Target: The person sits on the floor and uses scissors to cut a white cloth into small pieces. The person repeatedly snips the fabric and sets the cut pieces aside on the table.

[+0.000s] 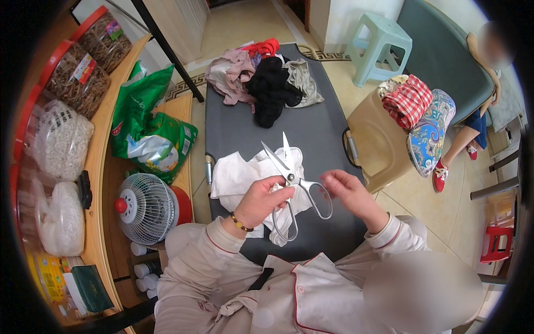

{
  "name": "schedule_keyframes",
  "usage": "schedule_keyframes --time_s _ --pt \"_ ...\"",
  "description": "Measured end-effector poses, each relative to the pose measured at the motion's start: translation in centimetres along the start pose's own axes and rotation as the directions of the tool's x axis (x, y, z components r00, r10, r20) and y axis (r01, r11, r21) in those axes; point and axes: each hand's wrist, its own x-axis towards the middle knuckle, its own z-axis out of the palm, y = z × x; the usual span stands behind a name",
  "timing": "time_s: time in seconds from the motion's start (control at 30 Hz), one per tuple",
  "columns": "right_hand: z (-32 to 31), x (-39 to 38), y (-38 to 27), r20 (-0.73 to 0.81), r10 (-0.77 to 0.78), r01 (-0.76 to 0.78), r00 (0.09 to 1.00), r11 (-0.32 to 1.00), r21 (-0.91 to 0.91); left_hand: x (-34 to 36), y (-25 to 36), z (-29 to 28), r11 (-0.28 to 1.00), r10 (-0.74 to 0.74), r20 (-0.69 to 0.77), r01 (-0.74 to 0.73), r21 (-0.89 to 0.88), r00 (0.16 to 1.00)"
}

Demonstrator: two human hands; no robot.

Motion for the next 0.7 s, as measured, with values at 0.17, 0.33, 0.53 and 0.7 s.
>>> schedule_keyframes --time_s 0.17,0.33,0.53,0.7 --pt "3.8 -1.2 -2.0 0.126 -0.662 0.486 0.739 0.395 -0.779 0.3 -0.7 2.1 1.000 0.002 -0.027 -0.002 0.012 1.000" --pt "4.3 -0.2 0.0 0.076 -0.552 0.411 0.830 0.513 -0.753 -0.1 -0.5 3.7 0.994 -0.015 0.053 0.009 0.107 0.998" --pt "3.8 0.1 -0.1 -0.040 -0.588 0.478 0.808 0.694 -0.538 -0.5 0.6 3.3 0.962 0.028 0.135 -0.064 0.264 0.990" --pt "3.5 0.1 -0.5 -0.014 -0.479 0.427 0.878 0.795 -0.430 -1.1 1.0 3.3 0.952 0.094 0.149 -0.133 0.276 0.984"
